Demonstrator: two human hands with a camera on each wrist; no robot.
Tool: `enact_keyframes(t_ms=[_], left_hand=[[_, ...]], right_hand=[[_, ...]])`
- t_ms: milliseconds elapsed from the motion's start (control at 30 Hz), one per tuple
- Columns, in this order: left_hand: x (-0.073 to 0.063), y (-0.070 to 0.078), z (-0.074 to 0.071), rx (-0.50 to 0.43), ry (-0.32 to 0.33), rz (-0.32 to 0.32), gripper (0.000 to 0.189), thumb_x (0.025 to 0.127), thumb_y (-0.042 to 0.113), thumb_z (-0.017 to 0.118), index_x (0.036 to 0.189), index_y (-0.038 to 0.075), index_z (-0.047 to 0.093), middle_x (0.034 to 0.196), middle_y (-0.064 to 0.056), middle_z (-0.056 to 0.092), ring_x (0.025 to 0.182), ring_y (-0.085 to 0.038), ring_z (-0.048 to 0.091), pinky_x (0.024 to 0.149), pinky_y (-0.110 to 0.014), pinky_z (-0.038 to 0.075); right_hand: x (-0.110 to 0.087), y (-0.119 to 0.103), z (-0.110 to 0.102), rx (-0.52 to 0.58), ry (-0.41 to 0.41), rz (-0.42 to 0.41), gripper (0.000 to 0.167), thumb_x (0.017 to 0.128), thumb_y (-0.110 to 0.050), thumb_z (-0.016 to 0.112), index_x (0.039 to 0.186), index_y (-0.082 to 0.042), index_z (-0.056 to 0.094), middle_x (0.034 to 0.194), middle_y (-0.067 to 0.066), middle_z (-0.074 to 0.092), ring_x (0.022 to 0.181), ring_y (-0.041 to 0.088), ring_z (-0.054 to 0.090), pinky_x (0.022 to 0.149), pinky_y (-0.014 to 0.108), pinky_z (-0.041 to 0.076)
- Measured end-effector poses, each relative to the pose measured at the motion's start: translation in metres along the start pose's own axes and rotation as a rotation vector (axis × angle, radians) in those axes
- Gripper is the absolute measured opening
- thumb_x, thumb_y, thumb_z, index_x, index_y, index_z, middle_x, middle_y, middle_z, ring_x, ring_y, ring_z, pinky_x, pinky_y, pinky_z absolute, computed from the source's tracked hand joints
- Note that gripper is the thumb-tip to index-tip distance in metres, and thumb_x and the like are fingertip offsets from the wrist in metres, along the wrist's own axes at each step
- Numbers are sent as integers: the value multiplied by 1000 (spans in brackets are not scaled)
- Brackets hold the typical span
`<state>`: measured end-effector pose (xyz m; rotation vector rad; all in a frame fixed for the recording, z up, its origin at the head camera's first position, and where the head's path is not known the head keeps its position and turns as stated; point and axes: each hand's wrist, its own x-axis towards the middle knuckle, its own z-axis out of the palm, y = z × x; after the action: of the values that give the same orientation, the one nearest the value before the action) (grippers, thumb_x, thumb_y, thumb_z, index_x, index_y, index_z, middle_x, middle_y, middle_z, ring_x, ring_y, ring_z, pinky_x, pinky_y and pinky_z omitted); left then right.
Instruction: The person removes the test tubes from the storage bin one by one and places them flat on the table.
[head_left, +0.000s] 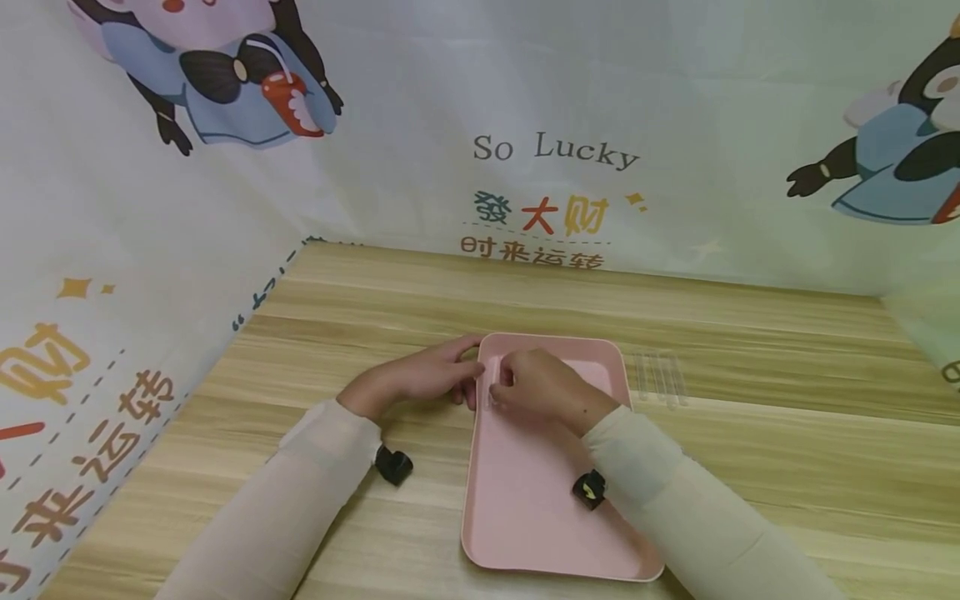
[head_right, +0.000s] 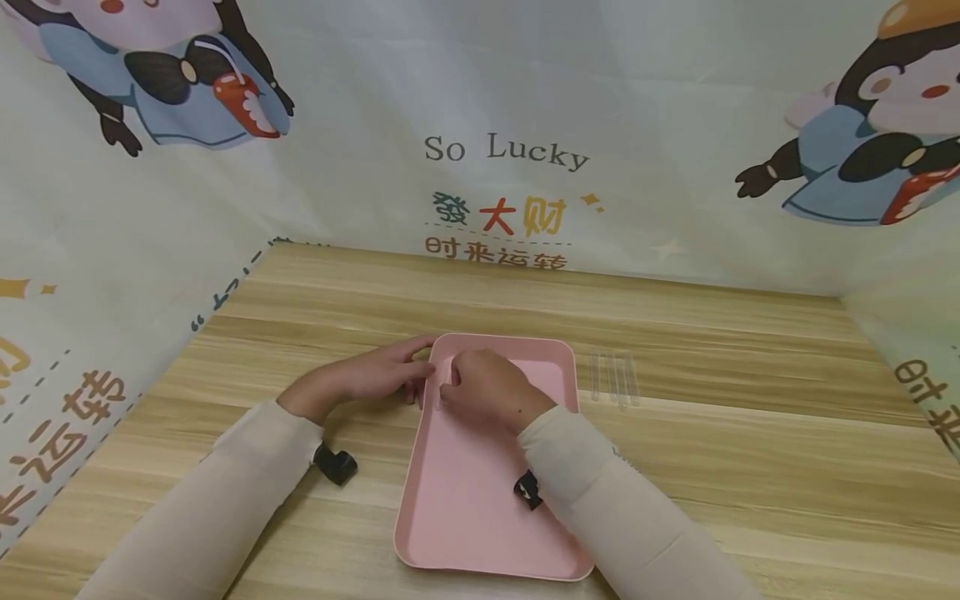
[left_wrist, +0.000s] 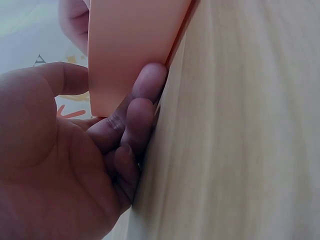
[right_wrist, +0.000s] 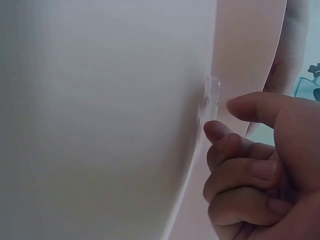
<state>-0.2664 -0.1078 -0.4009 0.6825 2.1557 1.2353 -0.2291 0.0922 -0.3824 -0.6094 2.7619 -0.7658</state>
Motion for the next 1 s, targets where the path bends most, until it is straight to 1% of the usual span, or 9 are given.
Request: enact_keyframes(t_ms=[133, 233, 400, 600, 733, 1000], left_hand=[[0, 0, 0, 3, 2, 1, 50, 107, 16, 38, 156, 15, 28, 79, -11, 68, 72, -16, 64, 69, -27, 51], [0, 0, 0, 5, 4, 1, 50, 107, 16, 39, 155, 15, 29, 79, -11, 68, 72, -16, 64, 69, -27, 51], [0, 0, 0, 8, 6, 1, 49, 107, 16, 39, 155, 14, 30, 79, -11, 69, 72, -16, 64, 69, -27, 51], [0, 0, 0, 11, 6, 2, 49, 107, 16, 38, 155, 14, 30, 79, -11, 69, 72, -16, 64, 69, -27, 51], [1, -1, 0, 14, 3, 3, 49, 106, 16, 39, 155, 14, 29, 79, -12, 69, 72, -16, 64, 69, -27, 52], [2, -1, 0, 15, 3, 6, 49, 106, 16, 39, 154, 14, 30, 80, -12, 69, 72, -16, 64, 69, -27, 52]], right_hand=[[0, 0, 1, -19, -23, 26, 38, 92, -19, 61, 58, -17, 43, 54, -7, 33, 51, 8, 37, 52, 24, 30], [-1, -1, 1, -21, -30, 33, 40, 93, -21, 60, 58, -17, 42, 54, -7, 32, 51, 8, 36, 52, 24, 30], [-1, -1, 1, -21, -30, 31, 40, 93, -21, 60, 58, -17, 41, 55, -7, 32, 53, 9, 36, 53, 24, 30], [0, -1, 3, -59, -27, 26, 39, 92, -22, 61, 59, -17, 42, 55, -6, 32, 53, 9, 36, 53, 25, 30], [0, -1, 2, -76, -29, 33, 39, 92, -22, 60, 59, -17, 41, 55, -6, 31, 53, 10, 35, 53, 25, 29], [-1, 1, 2, -74, -34, 53, 38, 92, -21, 60, 59, -16, 41, 55, -6, 31, 53, 10, 34, 52, 26, 28]])
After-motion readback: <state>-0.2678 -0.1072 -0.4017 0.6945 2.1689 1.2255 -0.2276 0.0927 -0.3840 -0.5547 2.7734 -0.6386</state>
